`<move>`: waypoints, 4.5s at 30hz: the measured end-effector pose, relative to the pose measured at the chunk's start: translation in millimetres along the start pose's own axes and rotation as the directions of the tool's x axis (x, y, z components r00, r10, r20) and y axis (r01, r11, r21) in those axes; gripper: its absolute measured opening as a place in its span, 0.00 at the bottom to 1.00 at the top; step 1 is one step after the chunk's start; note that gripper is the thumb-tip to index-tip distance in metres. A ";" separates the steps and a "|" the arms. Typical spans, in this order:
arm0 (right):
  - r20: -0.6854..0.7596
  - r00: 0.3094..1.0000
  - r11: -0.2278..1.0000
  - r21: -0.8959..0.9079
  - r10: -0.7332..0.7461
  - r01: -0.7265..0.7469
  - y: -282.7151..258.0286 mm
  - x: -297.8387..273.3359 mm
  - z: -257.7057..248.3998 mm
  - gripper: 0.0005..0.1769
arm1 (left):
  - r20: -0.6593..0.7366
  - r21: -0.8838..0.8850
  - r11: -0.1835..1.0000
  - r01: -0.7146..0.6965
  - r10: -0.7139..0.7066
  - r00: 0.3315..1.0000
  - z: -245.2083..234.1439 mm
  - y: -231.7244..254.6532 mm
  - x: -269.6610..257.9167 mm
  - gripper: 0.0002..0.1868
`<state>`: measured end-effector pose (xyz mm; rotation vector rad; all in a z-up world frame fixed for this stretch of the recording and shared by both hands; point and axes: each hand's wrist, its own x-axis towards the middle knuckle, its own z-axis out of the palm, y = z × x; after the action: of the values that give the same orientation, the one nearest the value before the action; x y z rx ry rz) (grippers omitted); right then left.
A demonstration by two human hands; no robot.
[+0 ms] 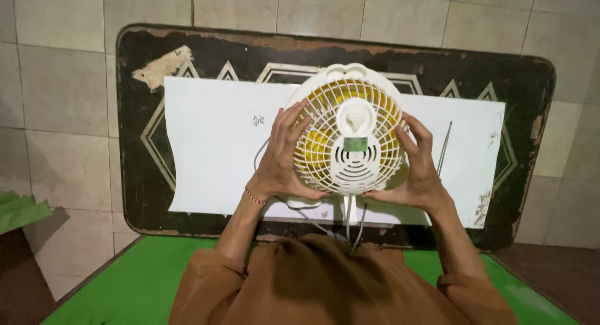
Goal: The person uses a screwdriver to remove screws from the back of a small electric fan. They then detach the rear grille and separate the front grille with the fan blades from the main motor housing.
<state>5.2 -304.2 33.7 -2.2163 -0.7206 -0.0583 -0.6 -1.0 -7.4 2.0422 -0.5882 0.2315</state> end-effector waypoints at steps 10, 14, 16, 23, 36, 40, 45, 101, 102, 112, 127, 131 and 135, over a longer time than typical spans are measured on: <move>0.009 0.764 0.666 0.484 0.645 -0.568 43.7 17.6 -4.6 0.23 | 0.055 -0.023 0.999 0.022 -0.020 0.998 -4.5 -4.9 -2.6 0.82; 0.042 0.751 0.664 0.438 0.659 -0.607 51.5 35.3 -13.3 0.17 | -0.011 -0.168 0.974 0.152 -0.156 0.988 -8.3 -4.5 -11.5 0.80; 0.070 0.785 0.713 0.374 0.616 -0.593 52.1 44.4 -21.1 0.15 | -0.079 -0.254 0.904 0.343 -0.373 0.925 -7.1 -5.6 -13.3 0.60; 0.122 0.774 0.740 0.233 0.621 -0.631 41.1 59.9 -38.2 0.14 | -0.129 -0.285 0.749 0.598 -0.648 0.751 -11.0 4.5 -7.8 0.19; -0.013 0.740 0.732 0.155 0.673 -0.663 17.5 49.9 -27.9 0.12 | -0.234 -0.045 0.816 0.576 -0.569 0.788 -13.2 38.0 10.7 0.16; -0.036 0.789 0.775 0.220 0.613 -0.593 21.1 41.5 -25.3 0.11 | -0.182 -0.180 0.754 0.632 -0.656 0.732 -10.4 39.9 7.0 0.17; 0.021 0.676 0.647 0.267 0.737 -0.714 25.8 38.5 -25.5 0.11 | -0.087 -0.380 0.689 0.617 -0.691 0.718 -11.7 29.4 -1.2 0.16; 0.039 0.909 -0.296 0.951 0.416 0.095 13.6 -8.5 14.0 0.16 | -0.350 -0.111 0.774 0.624 -0.618 0.704 -5.2 47.1 -27.3 0.27; 0.031 0.922 -0.341 0.934 0.386 0.111 14.0 -9.6 15.6 0.17 | -0.413 -0.043 0.800 0.599 -0.560 0.718 -4.7 52.0 -25.2 0.27; -0.021 0.984 -0.581 0.805 0.178 0.122 15.0 -21.7 25.7 0.18 | 0.121 -0.393 0.834 0.388 -0.372 0.920 60.5 89.6 -0.4 0.29; -0.082 0.996 -0.718 0.691 0.028 0.077 38.0 -29.2 34.1 0.22 | 0.510 -0.479 0.515 0.711 -0.496 0.703 112.1 87.6 -6.6 0.25; -0.069 0.998 -0.751 0.659 -0.011 0.038 42.6 -22.2 44.5 0.23 | 0.523 -0.453 0.596 0.663 -0.424 0.739 104.0 87.1 -2.9 0.24; -0.039 0.999 -0.771 0.637 -0.038 -0.005 43.6 -11.0 59.0 0.23 | 0.564 -0.395 0.647 0.652 -0.390 0.728 84.3 83.8 4.6 0.21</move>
<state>7.6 -291.1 -39.2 0.1666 -0.2920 0.5278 -44.3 -109.5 14.3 1.5598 -0.2246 -0.7160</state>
